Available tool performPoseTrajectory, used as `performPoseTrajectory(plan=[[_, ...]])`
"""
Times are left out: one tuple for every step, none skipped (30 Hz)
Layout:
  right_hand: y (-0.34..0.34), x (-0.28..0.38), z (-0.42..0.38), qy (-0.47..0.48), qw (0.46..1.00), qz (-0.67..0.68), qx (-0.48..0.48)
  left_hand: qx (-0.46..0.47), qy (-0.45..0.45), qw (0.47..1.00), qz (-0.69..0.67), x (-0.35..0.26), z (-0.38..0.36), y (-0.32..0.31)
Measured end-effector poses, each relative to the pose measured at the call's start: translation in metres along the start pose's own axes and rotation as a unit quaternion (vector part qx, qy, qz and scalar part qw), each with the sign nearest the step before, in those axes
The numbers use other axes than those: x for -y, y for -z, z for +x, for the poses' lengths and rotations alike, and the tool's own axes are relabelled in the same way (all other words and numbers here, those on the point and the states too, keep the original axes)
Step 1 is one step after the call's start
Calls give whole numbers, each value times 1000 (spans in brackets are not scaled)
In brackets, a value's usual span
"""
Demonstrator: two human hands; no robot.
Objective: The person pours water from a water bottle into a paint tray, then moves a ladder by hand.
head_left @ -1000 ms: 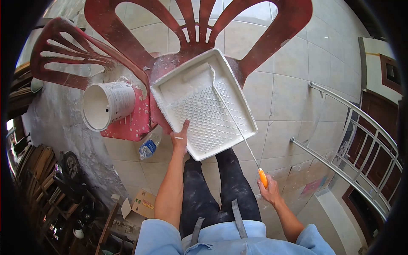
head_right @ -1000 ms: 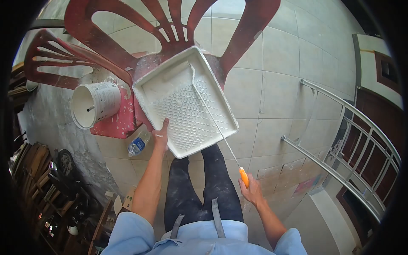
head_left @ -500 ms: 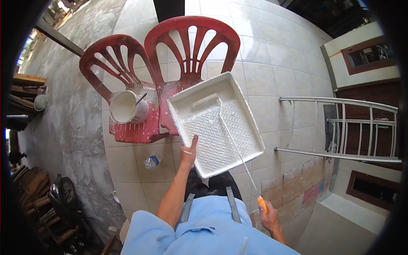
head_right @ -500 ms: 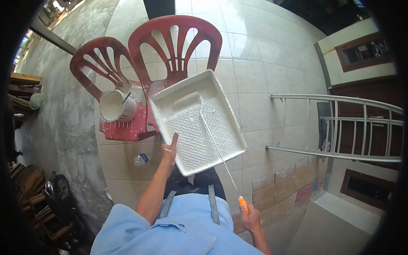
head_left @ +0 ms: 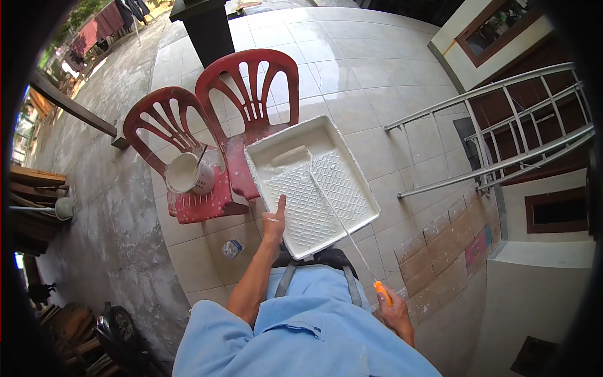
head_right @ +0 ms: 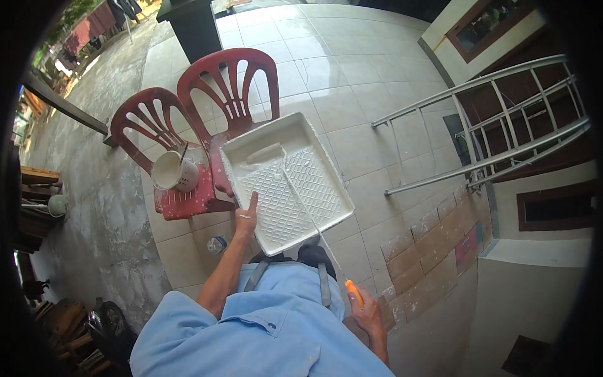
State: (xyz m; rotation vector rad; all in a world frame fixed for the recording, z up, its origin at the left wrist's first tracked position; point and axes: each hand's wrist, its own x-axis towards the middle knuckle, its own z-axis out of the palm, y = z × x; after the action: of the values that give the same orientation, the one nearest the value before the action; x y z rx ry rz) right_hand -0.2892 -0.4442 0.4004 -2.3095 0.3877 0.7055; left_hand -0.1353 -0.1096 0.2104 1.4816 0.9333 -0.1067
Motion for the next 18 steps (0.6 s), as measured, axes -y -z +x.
performPoseTrajectory(plan=[[5, -5, -5, -12, 1000, 0, 3, -2, -14, 1000, -9, 2, -6, -3], [5, -11, -5, -5, 1000, 2, -1, 0, -16, 1000, 2, 4, -9, -7], [4, -17, -1, 2, 1000, 3, -5, 3, -17, 1000, 13, 6, -10, -12], [6, -24, 1, 7, 1000, 4, -9, 6, -16, 1000, 23, 9, -14, -18], [8, -27, 2, 21, 1000, 0, -16, 11, -13, 1000, 22, 11, -18, -23], [9, -28, 2, 33, 999, -2, -22, 17, -10, 1000, 23, 10, -22, -28], [11, -30, 2, 46, 998, -5, -30, 23, -7, 999, 23, 8, -24, -33], [17, -33, -3, 37, 999, -6, -31, 24, -3, 1000, 19, 5, -28, -38], [27, -37, -8, 29, 999, -7, -32, 24, 0, 1000, 15, 2, -31, -43], [35, -42, -11, 21, 999, -10, -31, 23, 5, 1000, 10, 1, -33, -46], [41, -49, -14, 13, 999, -13, -34, 28, 7, 999, 25, 4, -33, -50], [47, -56, -14, 6, 999, -17, -38, 33, 8, 999, 38, 7, -32, -55], [51, -61, -15, -2, 999, -20, -41, 38, 10, 998, 52, 9, -33, -59], [52, -60, -14, 4, 999, -7, -37, 45, 3, 998, 52, 12, -33, -62], [55, -57, -11, 11, 999, 7, -34, 52, -4, 997, 53, 12, -36, -66], [55, -56, -9, 17, 999, 21, -32, 60, -12, 997, 54, 12, -39, -70], [53, -55, -8, 18, 999, 19, -35, 63, -20, 997, 46, 13, -40, -73], [49, -56, -7, 20, 999, 17, -38, 67, -28, 997, 39, 14, -41, -77]])
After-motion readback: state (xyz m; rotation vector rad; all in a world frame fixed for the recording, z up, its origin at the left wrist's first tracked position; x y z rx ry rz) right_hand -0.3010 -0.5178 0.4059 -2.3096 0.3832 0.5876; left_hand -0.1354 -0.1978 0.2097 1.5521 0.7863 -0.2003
